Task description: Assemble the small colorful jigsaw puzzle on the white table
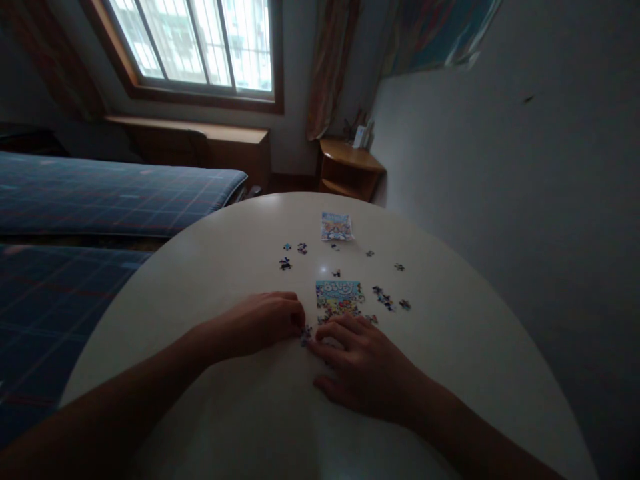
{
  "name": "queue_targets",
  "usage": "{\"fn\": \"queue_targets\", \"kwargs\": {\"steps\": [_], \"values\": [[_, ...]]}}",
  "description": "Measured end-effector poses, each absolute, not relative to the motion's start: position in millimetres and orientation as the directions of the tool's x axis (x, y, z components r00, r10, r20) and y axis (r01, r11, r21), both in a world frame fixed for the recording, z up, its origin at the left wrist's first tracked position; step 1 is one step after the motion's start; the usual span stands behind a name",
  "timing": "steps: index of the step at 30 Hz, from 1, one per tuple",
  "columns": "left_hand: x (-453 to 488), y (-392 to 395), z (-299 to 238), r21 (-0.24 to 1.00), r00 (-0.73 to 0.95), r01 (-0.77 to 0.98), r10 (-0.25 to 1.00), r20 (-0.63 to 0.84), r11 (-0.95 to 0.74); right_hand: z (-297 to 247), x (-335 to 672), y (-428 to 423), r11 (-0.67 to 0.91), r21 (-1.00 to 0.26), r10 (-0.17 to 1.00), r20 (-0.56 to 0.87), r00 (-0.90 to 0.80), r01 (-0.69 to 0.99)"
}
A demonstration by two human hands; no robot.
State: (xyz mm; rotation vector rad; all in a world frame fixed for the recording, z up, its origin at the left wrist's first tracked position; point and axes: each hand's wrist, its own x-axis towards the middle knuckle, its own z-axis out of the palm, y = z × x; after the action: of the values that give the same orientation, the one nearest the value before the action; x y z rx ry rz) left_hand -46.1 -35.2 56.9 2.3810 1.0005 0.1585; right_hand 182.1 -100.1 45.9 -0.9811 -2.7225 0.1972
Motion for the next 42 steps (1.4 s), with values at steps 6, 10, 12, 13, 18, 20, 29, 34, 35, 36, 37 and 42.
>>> {"fn": "queue_targets", "kwargs": {"steps": [6, 10, 12, 13, 18, 20, 29, 34, 35, 36, 37, 42], "values": [[-47, -33, 48, 0.537, 0.75, 0.58, 0.659, -0.059, -0.613, 40, 181, -94, 0.707, -0.272, 0.707, 0.279, -0.65, 0.653], [-47, -34, 50, 0.537, 0.748, 0.58, 0.662, -0.054, -0.612, 38, 179, -91, 0.638, -0.293, 0.768, 0.305, -0.563, 0.712], [-46, -35, 55, 0.533, 0.733, 0.602, 0.676, -0.073, -0.595, 36, 179, -91, 0.609, -0.308, 0.791, 0.307, -0.53, 0.731], [-45, -36, 57, 0.528, 0.725, 0.616, 0.683, -0.089, -0.584, 35, 178, -91, 0.599, -0.318, 0.798, 0.308, -0.517, 0.735], [-43, -37, 61, 0.503, 0.695, 0.654, 0.712, -0.103, -0.565, 32, 176, -91, 0.562, -0.385, 0.826, 0.302, -0.476, 0.732], [-43, -36, 59, 0.492, 0.686, 0.664, 0.721, -0.102, -0.563, 33, 176, -90, 0.536, -0.424, 0.844, 0.298, -0.446, 0.73], [-38, -37, 59, 0.64, 0.652, 0.568, 0.758, 0.035, -0.518, 39, 174, -89, 0.395, -0.649, 0.917, 0.236, -0.321, 0.65], [-34, -39, 61, 0.733, 0.542, 0.495, 0.825, 0.158, -0.466, 45, 180, -88, 0.268, -0.799, 0.961, 0.183, -0.207, 0.538], [-32, -40, 60, 0.752, 0.519, 0.483, 0.838, 0.166, -0.448, 46, 181, -87, 0.236, -0.822, 0.97, 0.169, -0.172, 0.519], [-31, -41, 59, 0.773, 0.498, 0.468, 0.85, 0.17, -0.429, 46, 183, -86, 0.202, -0.844, 0.979, 0.155, -0.135, 0.497], [-29, -43, 57, 0.793, 0.483, 0.453, 0.86, 0.166, -0.408, 46, 184, -85, 0.17, -0.868, 0.985, 0.137, -0.104, 0.467], [-20, -51, 49, 0.863, 0.512, 0.38, 0.853, 0.103, -0.332, 44, 184, -83, 0.079, -0.959, 0.996, 0.064, -0.064, 0.273]]}}
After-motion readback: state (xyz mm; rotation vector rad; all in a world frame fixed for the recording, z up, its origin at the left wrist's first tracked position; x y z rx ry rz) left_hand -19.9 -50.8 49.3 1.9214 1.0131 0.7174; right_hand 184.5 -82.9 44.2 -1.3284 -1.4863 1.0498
